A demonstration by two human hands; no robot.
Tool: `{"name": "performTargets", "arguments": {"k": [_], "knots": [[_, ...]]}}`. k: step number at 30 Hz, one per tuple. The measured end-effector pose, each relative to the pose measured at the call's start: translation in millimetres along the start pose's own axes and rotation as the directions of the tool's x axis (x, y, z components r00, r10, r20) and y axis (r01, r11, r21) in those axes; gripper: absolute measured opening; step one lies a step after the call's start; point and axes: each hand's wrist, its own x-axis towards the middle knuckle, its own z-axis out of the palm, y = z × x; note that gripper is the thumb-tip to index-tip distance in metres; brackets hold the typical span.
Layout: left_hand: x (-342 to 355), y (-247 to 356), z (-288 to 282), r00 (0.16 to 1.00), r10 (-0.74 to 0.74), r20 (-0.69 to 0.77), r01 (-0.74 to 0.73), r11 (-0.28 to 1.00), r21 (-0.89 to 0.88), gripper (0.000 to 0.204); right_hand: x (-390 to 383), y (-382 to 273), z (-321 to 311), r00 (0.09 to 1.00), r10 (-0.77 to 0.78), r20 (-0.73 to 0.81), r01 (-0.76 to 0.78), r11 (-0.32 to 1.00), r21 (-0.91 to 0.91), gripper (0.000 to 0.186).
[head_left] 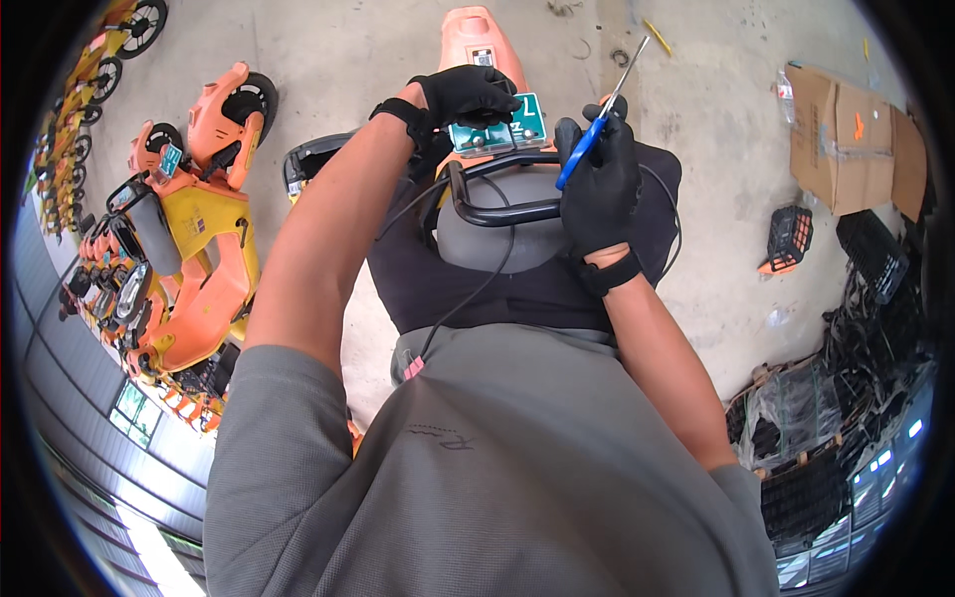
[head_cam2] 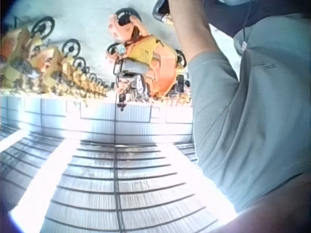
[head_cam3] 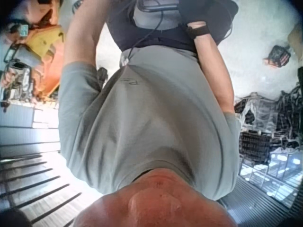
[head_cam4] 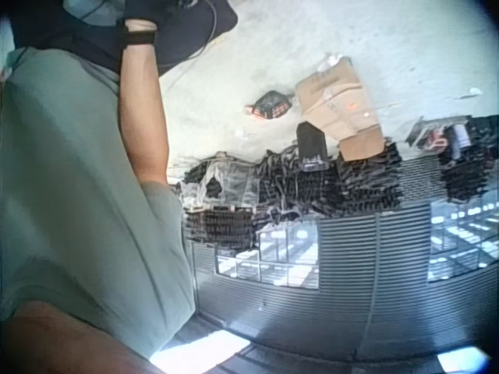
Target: The person uses a power drill and a screwdriver to remove and replace components inside the seat compartment of an orange scooter, then uses shears to cut a plastic tie on the rear license plate area.
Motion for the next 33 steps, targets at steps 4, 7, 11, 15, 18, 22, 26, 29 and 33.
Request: {"name": "performTargets", "arguments": {"k": [4,7,11,15,18,22,26,29,33], "knots": [[-1.0,-4.9,3.2,0.996,-0.021,-0.084,0.006,0.984,-0.178,0.018,3.2,9.8,1.2,0.992,-0.121,-0.024,0.12,0.992,-0.034,0.027],[-10.4,-6.6,8.0,0.983,-0.082,-0.164,0.013,0.924,-0.383,0.021,3.2,2.4,-0.5,1.0,0.006,0.012,-0.007,0.999,0.052,0.026],[-13.8,-18.6,2.2,0.985,-0.008,-0.17,-0.053,0.935,-0.351,0.025,3.1,0.2,-2.6,0.995,0.011,0.098,-0.011,1.0,0.002,0.027],[-20.7,-19.5,7.5,0.991,0.021,-0.131,-0.056,0.962,-0.268,0.027,3.1,2.6,-1.1,0.994,0.045,0.097,-0.047,0.999,0.024,0.026],[-23.3,-18.8,16.6,0.99,0.047,-0.132,-0.084,0.954,-0.289,0.026,4.0,4.7,-1.7,0.995,0.027,0.101,-0.024,0.999,-0.023,0.025],[-27.9,-19.5,23.3,0.973,0.09,-0.214,-0.121,0.983,-0.14,0.032,2.4,5.3,-0.5,0.996,0.009,0.091,-0.006,0.999,-0.038,0.023],[-31.2,-17.6,25.4,0.971,0.118,-0.207,-0.154,0.975,-0.163,0.034,4.6,14.7,-0.4,0.998,-0.019,0.054,0.022,0.998,-0.053,0.025],[-27.4,-22.9,18.8,0.972,0.018,-0.236,-0.064,0.98,-0.19,0.033,4.4,9.2,-0.1,0.999,-0.041,0.025,0.041,0.999,-0.011,0.028],[-23.9,-27.0,17.7,0.939,0.05,-0.34,-0.121,0.974,-0.19,0.027,9.4,18.1,1.8,0.999,-0.04,0.018,0.039,0.998,0.045,0.028]]}}
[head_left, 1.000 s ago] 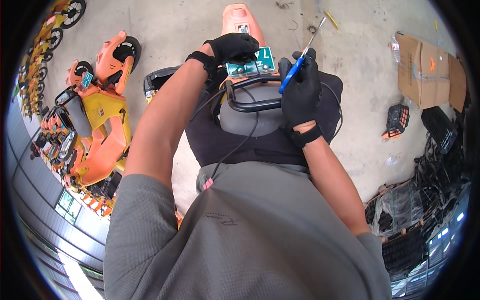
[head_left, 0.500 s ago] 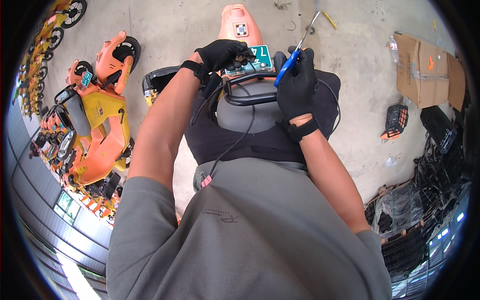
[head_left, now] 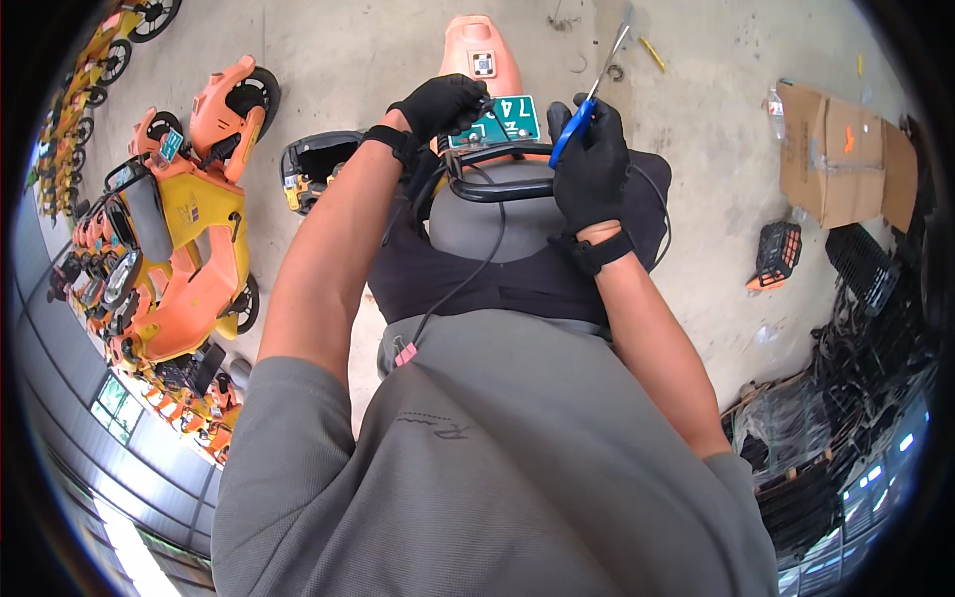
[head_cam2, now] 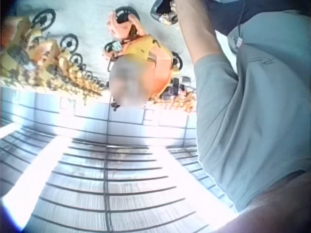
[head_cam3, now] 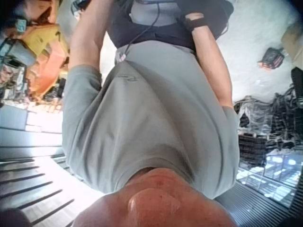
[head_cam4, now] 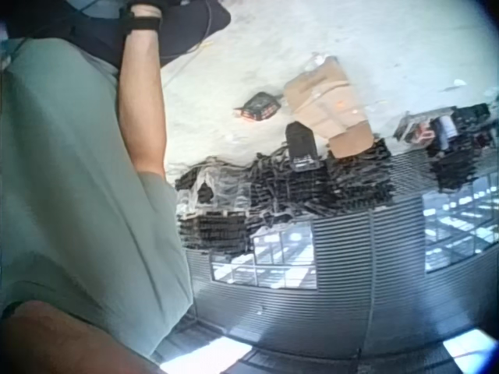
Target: The person uses a power drill and a screwdriver to remove and replace components inside the seat compartment of an orange scooter, then uses shears to cut a plastic tie on the rear license plate area.
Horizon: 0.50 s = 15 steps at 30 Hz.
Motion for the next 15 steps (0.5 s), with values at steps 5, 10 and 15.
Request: {"name": "performTargets", "arguments": {"k": [5,10,15], "knots": [[-1.5,-9.4,0.5,0.989,0.099,-0.107,-0.108,0.991,-0.077,0.021,26.5,35.0,-26.1,0.969,-0.058,0.239,0.115,0.966,-0.232,0.03],[3.5,-21.7,-2.8,0.954,0.257,-0.154,-0.192,0.92,0.342,0.012,77.4,25.1,-85.6,0.575,0.424,0.699,-0.005,0.856,-0.516,0.039],[0.9,-13.2,4.9,0.936,0.314,-0.156,-0.244,0.903,0.353,0.012,110.6,26.2,-69.8,0.351,0.452,0.82,0.441,0.693,-0.571,0.041]]}}
